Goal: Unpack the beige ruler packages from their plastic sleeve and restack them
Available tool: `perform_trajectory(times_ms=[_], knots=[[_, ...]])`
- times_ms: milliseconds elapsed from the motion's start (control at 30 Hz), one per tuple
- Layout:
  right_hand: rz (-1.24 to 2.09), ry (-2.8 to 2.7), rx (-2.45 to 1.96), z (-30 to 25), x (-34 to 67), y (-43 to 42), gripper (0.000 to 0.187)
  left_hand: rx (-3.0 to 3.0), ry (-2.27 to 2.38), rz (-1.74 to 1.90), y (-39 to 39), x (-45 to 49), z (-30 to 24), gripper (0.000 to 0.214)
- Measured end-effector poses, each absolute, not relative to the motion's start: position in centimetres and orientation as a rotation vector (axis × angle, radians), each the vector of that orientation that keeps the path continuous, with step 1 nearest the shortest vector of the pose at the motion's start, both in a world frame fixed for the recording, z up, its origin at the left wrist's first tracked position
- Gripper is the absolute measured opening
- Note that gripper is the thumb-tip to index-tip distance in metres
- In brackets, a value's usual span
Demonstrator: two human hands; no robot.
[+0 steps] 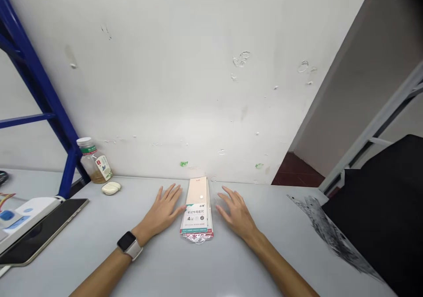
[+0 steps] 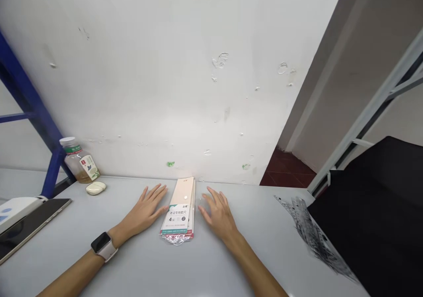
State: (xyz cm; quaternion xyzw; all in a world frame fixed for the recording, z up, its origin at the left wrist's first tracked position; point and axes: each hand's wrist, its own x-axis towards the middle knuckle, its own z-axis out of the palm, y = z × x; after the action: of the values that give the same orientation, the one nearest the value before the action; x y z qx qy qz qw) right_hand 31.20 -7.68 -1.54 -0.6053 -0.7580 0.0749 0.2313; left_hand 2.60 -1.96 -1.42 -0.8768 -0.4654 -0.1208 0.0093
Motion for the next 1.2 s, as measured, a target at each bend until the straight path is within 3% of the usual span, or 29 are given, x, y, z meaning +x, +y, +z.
perform_trajectory(times_ms=[233, 400, 600, 767, 1067, 1200], knots=[[0.351, -2.049, -1.452, -1.1, 28.7, -9.3, 0.030, -2.846, -1.409, -0.307, -3.1, 3.3, -1.8, 0.065], [0.589, -2.007, -1.423, -1.5, 28.8, -8.8, 0.029, -2.950, -1.425, -0.457, -3.6, 3.7, -0.9, 0.063], [0.846, -1.800, -1.243, -1.5, 29.1, -8.4, 0.029, -3.123, -1.821, -1.319, -4.0, 4.9, 0.0, 0.044], [0.933, -1.594, -1.211, -1.2, 29.1, -8.3, 0.025, -3.353, -2.130, -1.985, -4.7, 6.1, -0.2, 0.042], [1.107, -1.441, -1.229, -0.7, 30.0, -8.0, 0.028, -3.316, -2.197, -1.963, -3.8, 5.7, -0.2, 0.041], [0.895, -1.462, -1.405, -1.1, 32.0, -7.0, 0.028, -3.125, -2.277, -1.520, -2.1, 3.5, 0.2, 0.041]])
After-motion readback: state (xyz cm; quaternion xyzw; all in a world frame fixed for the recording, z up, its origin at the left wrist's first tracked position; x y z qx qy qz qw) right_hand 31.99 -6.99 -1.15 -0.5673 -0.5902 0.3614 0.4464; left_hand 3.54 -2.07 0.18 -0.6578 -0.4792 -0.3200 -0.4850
